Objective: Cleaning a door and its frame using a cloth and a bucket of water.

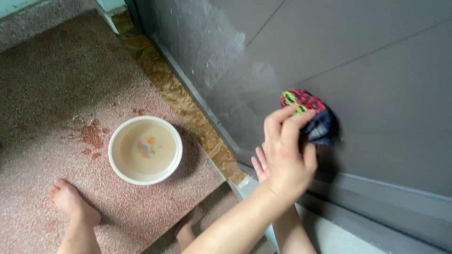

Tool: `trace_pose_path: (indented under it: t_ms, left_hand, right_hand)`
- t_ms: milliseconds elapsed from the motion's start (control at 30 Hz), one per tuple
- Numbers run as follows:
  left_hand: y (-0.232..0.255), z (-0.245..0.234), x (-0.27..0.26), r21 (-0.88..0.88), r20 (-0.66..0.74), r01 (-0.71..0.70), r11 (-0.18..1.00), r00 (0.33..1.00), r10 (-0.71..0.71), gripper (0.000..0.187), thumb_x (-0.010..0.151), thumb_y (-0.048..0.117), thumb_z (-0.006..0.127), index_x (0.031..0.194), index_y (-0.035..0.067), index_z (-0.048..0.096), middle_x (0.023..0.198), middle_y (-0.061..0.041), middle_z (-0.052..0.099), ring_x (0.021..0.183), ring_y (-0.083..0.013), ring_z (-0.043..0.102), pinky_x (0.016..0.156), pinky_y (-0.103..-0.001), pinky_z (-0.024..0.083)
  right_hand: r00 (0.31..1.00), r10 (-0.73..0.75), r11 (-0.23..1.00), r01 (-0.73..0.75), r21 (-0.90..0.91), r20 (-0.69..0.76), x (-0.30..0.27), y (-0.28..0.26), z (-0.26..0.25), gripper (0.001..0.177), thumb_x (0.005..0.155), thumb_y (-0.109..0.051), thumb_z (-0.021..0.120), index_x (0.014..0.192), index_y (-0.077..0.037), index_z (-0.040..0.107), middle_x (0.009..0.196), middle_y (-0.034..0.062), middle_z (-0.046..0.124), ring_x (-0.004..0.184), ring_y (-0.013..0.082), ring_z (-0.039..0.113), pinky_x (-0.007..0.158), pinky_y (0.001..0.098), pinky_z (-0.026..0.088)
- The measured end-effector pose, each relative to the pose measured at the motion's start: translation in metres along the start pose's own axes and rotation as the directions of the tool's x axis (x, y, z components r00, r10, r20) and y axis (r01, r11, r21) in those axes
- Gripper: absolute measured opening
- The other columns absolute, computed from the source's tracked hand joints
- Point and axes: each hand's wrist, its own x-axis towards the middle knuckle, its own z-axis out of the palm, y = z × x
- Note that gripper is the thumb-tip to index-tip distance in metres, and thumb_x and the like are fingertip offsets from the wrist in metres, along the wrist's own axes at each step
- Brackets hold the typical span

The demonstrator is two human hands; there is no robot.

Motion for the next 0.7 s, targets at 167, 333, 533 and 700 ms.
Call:
trace_pose_path:
  t_ms: [167, 333, 533, 700]
  left_hand:
    - [-0.028, 0.006, 0.018, 0.012, -0.094, 0.075, 0.997, 0.993, -0.074, 0.05, 0.077, -0.008, 0.055, 0.123, 0.008, 0.06, 0.133, -0.018, 0.055, 0.129, -0.0383, 0.056, 0.114, -0.045, 0.046]
    - [-0.118, -0.005, 0.055, 0.18, -0.28, 0.177, 0.968, 0.952, -0.122, 0.055, 0.072, -0.009, 0.054, 0.125, 0.005, 0.057, 0.131, -0.02, 0.055, 0.126, -0.0416, 0.054, 0.108, -0.046, 0.044]
    - [-0.042, -0.002, 0.043, -0.036, -0.291, 0.133, 0.99, 0.947, -0.138, 0.041, 0.087, -0.005, 0.057, 0.125, 0.007, 0.058, 0.128, -0.015, 0.057, 0.124, -0.0344, 0.06, 0.114, -0.043, 0.049]
    - [0.015, -0.005, 0.036, -0.034, -0.042, 0.026, 0.999, 0.999, -0.027, 0.055, 0.075, -0.007, 0.057, 0.126, 0.012, 0.062, 0.136, -0.015, 0.059, 0.129, -0.0367, 0.055, 0.111, -0.043, 0.049]
  right_hand:
    - [0.995, 0.097, 0.983, -0.099, 0.153, 0.017, 0.007, -0.012, 0.015, 0.068, 0.096, -0.054, 0.043, 0.155, -0.019, 0.039, 0.164, 0.0061, 0.037, 0.15, 0.0343, 0.033, 0.121, 0.0542, 0.021]
    - [0.993, 0.103, 0.977, -0.112, 0.18, 0.058, 0.004, -0.016, 0.033, 0.078, 0.101, -0.055, 0.041, 0.151, 0.004, 0.042, 0.159, 0.018, 0.046, 0.152, 0.0353, 0.034, 0.123, 0.0514, 0.023]
    - [0.996, 0.046, 0.981, -0.058, 0.184, 0.072, 0.015, -0.019, 0.038, 0.072, 0.1, -0.052, 0.045, 0.148, 0.001, 0.046, 0.159, 0.0168, 0.046, 0.15, 0.0353, 0.036, 0.121, 0.0514, 0.026]
    - [0.997, 0.016, 0.999, -0.018, 0.037, 0.074, 0.001, -0.028, 0.055, 0.063, 0.097, -0.044, 0.045, 0.153, -0.016, 0.039, 0.16, 0.0107, 0.04, 0.148, 0.0353, 0.038, 0.121, 0.0527, 0.029]
